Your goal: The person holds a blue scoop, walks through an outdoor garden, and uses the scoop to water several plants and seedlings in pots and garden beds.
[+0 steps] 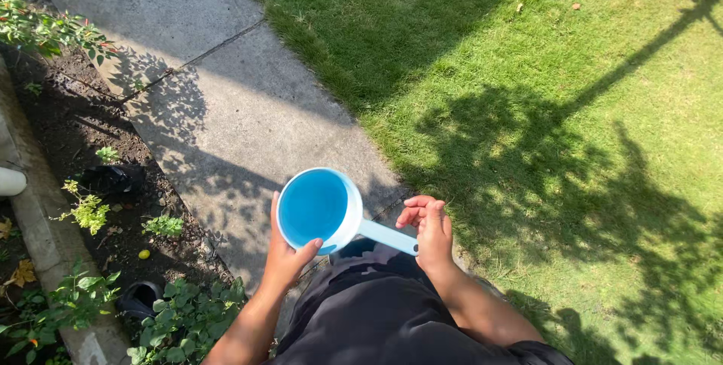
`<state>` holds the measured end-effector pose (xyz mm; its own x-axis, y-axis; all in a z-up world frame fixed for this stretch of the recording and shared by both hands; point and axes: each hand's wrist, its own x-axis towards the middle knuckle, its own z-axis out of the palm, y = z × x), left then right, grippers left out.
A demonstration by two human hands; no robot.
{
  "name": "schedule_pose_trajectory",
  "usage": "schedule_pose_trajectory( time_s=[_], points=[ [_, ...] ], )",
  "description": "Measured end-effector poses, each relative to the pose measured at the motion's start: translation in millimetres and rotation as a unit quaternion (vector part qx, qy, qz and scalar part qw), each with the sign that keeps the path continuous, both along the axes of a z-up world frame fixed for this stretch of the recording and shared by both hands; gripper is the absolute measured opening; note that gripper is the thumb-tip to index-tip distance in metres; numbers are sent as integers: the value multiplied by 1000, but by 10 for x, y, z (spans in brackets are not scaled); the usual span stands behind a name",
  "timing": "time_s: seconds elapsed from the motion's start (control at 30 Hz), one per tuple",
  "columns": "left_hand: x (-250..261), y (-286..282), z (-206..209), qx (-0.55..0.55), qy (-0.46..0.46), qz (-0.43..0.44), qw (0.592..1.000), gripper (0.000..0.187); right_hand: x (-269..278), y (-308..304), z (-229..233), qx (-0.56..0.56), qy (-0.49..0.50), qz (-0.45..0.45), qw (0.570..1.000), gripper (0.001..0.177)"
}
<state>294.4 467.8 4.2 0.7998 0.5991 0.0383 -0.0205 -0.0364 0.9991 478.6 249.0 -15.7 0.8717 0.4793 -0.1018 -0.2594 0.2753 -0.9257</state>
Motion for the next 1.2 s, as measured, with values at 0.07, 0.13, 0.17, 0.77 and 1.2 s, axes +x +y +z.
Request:
schedule_pose_trajectory(
  time_s=[0.07, 0.13, 0.17, 0.77, 1.2],
  points=[
    [392, 297, 93, 6, -3, -3, 1000, 116, 310, 277, 45, 2, -17, -7, 1000, 64],
    [761, 573, 96, 17, -10, -6, 1000, 116, 663, 525, 48, 9, -36, -15, 999, 66],
    [943, 709, 64, 52, -18, -15, 998, 111, 837, 630, 43, -8, -45, -32, 998, 66],
    [3689, 3661, -208, -14, 9, 100, 995, 113, 4754, 4292, 236, 59, -47, 56, 996, 71],
    [4217, 6375, -1186, -263, -17, 279, 924, 65, 5347, 7516, -99, -3, 44, 240, 970, 39]
  ],
)
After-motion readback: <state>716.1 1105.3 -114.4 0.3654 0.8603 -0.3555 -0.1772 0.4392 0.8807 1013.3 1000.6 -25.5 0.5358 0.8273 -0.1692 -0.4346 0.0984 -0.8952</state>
